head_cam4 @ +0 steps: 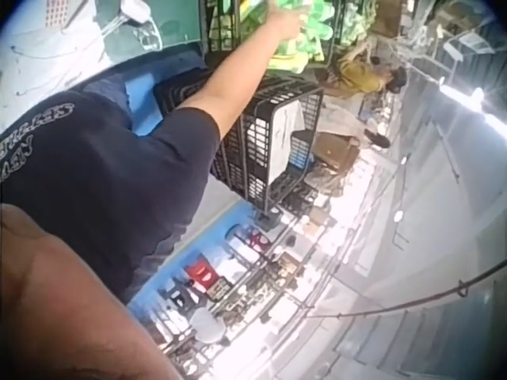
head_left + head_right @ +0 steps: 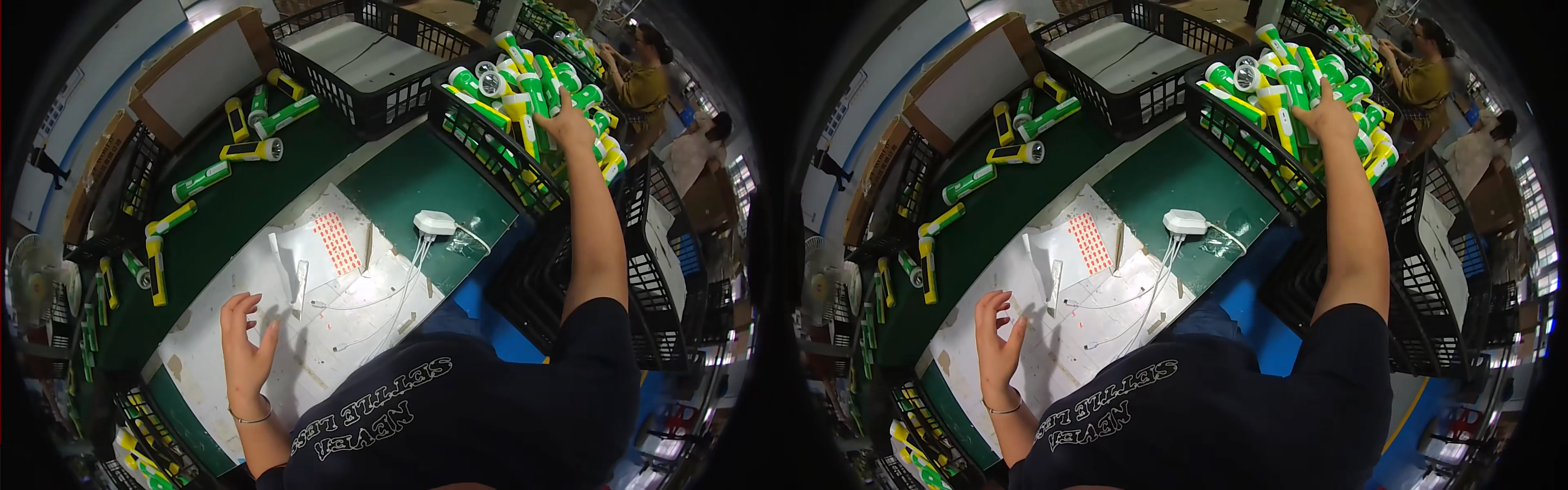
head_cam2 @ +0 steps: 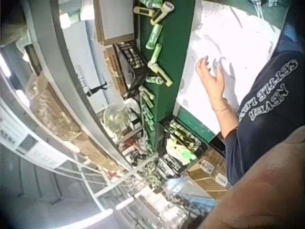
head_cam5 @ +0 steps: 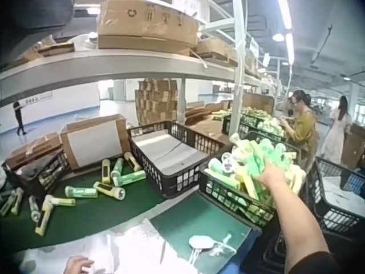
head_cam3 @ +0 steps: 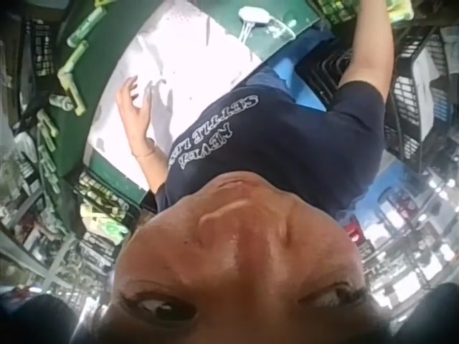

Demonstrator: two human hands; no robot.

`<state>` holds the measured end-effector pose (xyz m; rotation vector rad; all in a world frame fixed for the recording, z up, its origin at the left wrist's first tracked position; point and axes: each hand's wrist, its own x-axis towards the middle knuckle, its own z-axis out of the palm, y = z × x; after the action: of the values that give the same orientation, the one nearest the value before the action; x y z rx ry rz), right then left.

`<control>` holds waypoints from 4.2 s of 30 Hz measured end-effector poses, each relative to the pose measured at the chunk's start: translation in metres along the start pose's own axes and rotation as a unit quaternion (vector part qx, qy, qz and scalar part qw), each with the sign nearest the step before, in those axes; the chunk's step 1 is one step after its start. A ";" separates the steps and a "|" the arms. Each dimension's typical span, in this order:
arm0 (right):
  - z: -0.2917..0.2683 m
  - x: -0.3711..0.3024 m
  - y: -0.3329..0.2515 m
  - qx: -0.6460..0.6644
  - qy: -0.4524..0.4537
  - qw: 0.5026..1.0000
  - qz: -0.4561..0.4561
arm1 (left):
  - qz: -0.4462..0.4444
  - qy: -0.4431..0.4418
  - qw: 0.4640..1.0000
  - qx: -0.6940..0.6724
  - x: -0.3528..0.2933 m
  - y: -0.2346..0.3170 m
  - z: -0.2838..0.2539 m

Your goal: Applying labels and performing functional tests on flashlights at a factory assembly line.

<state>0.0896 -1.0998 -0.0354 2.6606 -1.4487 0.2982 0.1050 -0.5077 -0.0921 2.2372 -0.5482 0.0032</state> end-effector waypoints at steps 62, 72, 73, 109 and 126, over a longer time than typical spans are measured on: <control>-0.034 -0.239 -0.309 0.449 -0.553 0.533 -0.458 | -0.046 0.020 0.956 -0.289 0.057 0.001 0.025; 0.021 -0.276 -0.213 0.447 -0.656 0.517 -0.320 | -0.288 -0.003 0.664 -0.690 0.004 -0.024 0.064; 0.022 -0.278 -0.209 0.446 -0.658 0.517 -0.318 | -0.297 -0.005 0.668 -0.682 0.000 -0.025 0.067; 0.004 -0.347 -0.215 0.462 -0.350 0.615 -0.536 | -0.154 0.077 0.718 -0.675 0.002 -0.004 0.057; 0.010 -0.306 -0.221 0.607 -0.449 0.542 -0.369 | -0.227 -0.002 0.779 -0.584 -0.011 0.006 0.042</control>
<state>0.1145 -0.7300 -0.1098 4.5746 0.6458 -0.4343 0.0856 -0.5373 -0.1181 1.0647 0.0636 -0.4661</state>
